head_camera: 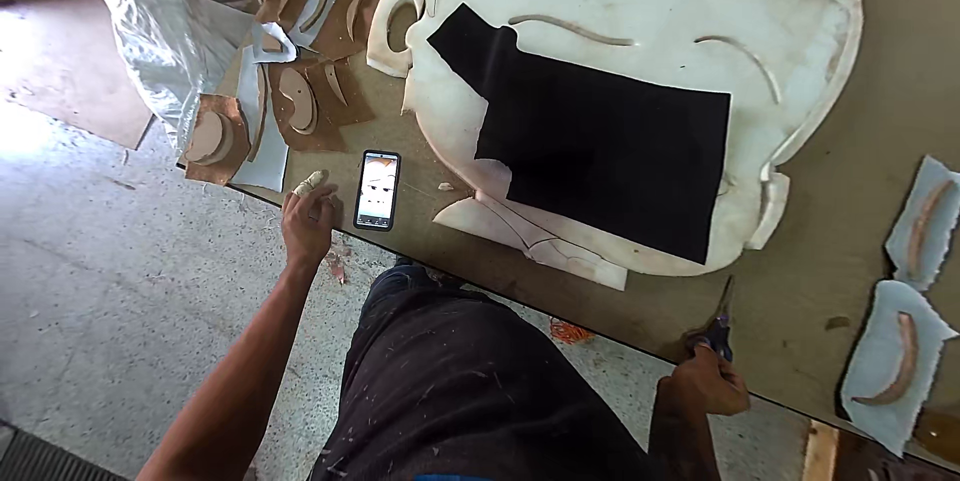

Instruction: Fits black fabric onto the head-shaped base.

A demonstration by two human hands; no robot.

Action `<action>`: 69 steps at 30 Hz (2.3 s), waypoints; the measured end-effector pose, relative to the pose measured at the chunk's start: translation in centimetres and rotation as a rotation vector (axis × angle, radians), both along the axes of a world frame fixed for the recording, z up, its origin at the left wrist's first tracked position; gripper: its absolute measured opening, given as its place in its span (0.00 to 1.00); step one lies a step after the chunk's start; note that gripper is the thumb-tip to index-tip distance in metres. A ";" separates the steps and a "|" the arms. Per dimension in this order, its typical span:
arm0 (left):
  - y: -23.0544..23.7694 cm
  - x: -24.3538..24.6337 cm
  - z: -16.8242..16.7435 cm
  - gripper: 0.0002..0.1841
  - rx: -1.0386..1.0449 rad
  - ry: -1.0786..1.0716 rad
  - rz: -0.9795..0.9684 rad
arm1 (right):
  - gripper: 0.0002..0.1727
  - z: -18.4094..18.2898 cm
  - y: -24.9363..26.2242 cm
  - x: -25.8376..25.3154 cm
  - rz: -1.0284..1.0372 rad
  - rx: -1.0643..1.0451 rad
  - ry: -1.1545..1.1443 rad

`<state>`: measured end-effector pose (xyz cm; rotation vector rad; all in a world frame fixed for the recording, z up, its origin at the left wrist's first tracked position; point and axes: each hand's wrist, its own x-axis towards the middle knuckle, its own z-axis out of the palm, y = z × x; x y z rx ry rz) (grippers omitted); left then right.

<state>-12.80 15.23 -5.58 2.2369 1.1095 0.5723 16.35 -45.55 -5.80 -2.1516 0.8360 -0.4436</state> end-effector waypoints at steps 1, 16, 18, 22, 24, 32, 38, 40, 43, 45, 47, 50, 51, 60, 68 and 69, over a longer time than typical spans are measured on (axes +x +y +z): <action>0.3 0.3 -0.3 0.13 0.010 -0.002 -0.013 | 0.15 -0.2 0.0 0.1 0.018 -0.019 0.015; -3.6 3.3 2.1 0.19 0.003 -0.099 -0.094 | 0.20 3.4 4.3 -0.2 0.441 -0.376 -0.065; -6.5 5.4 3.8 0.17 -0.004 -0.104 -0.275 | 0.21 4.8 7.7 -0.8 0.622 -0.298 -0.099; -10.9 10.1 3.5 0.20 -0.077 -0.078 -0.608 | 0.17 5.1 14.8 -0.9 0.859 -0.109 -0.139; -11.9 11.7 2.5 0.23 -0.087 -0.054 -0.670 | 0.16 5.0 17.5 -1.0 0.963 -0.048 -0.147; -13.6 14.1 -0.6 0.28 -0.100 0.018 -0.683 | 0.13 4.4 20.1 -2.4 1.154 0.008 -0.076; -13.9 14.3 -1.8 0.25 -0.061 -0.036 -0.649 | 0.12 4.1 17.2 -2.0 1.168 -0.021 -0.087; -14.0 14.3 -2.0 0.25 -0.057 -0.057 -0.643 | 0.12 4.0 16.5 -1.7 1.162 -0.032 -0.092; -13.9 14.2 -2.3 0.24 -0.050 -0.074 -0.638 | 0.12 3.7 15.3 -1.3 1.115 -0.049 -0.085; -13.9 14.2 -2.6 0.25 -0.052 -0.090 -0.635 | 0.13 3.2 14.1 -1.2 1.067 -0.071 -0.081; -13.9 14.2 -2.9 0.27 -0.057 -0.107 -0.627 | 0.13 2.4 13.0 -1.2 1.019 -0.079 -0.094; -13.9 14.1 -3.0 0.29 -0.067 -0.114 -0.622 | 0.12 2.0 11.8 -1.5 0.978 -0.081 -0.104; -13.9 14.2 -3.0 0.30 -0.068 -0.117 -0.620 | 0.12 2.1 11.7 -1.6 0.969 -0.081 -0.108; -13.8 14.1 -2.8 0.31 -0.059 -0.115 -0.613 | 0.16 1.4 10.9 -2.3 0.848 -0.027 -0.095; -13.9 14.3 -3.1 0.31 -0.059 -0.124 -0.605 | 0.22 1.0 10.6 -3.1 0.810 0.008 0.029; -13.9 14.3 -3.1 0.31 -0.056 -0.126 -0.608 | 0.21 0.9 10.6 -3.1 0.802 0.013 0.025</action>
